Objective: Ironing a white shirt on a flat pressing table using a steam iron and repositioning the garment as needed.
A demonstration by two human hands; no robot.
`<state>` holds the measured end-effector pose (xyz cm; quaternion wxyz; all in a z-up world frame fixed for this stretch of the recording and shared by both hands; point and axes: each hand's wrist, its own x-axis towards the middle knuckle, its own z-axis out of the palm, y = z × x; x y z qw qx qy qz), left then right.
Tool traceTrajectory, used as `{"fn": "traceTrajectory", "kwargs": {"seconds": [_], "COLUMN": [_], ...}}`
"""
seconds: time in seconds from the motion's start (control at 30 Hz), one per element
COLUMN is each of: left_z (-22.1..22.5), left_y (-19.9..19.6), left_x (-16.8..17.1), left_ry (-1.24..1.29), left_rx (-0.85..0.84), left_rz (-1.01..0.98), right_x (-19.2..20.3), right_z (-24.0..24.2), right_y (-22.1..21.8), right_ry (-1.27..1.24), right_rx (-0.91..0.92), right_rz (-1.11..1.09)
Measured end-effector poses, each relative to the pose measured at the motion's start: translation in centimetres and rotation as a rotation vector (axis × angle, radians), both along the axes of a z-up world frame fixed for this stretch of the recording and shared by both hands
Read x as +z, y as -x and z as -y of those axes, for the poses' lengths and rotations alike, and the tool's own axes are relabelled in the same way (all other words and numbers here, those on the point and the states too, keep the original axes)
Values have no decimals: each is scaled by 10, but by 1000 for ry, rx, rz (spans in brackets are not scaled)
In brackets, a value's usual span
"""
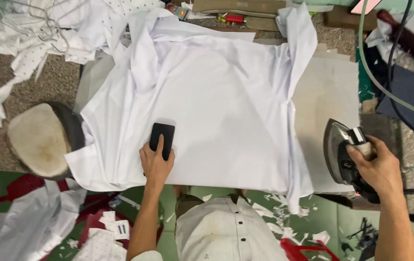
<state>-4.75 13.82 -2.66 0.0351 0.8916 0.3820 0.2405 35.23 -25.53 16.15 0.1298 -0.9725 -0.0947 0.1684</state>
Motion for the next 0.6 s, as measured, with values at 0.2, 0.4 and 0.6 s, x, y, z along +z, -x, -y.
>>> {"fn": "traceTrajectory", "kwargs": {"seconds": [0.2, 0.4, 0.6], "left_z": [-25, -13, -15], "left_y": [40, 68, 67], "left_x": [28, 29, 24], "left_ry": [165, 249, 216], "left_rx": [-58, -46, -19], "left_rz": [4, -8, -90], "right_x": [-15, -90, -56], "right_z": [-167, -297, -419], "right_y": [162, 259, 240], "right_ry": [-21, -98, 14], "right_rx": [332, 698, 691], "right_rz": [-29, -116, -218]}}
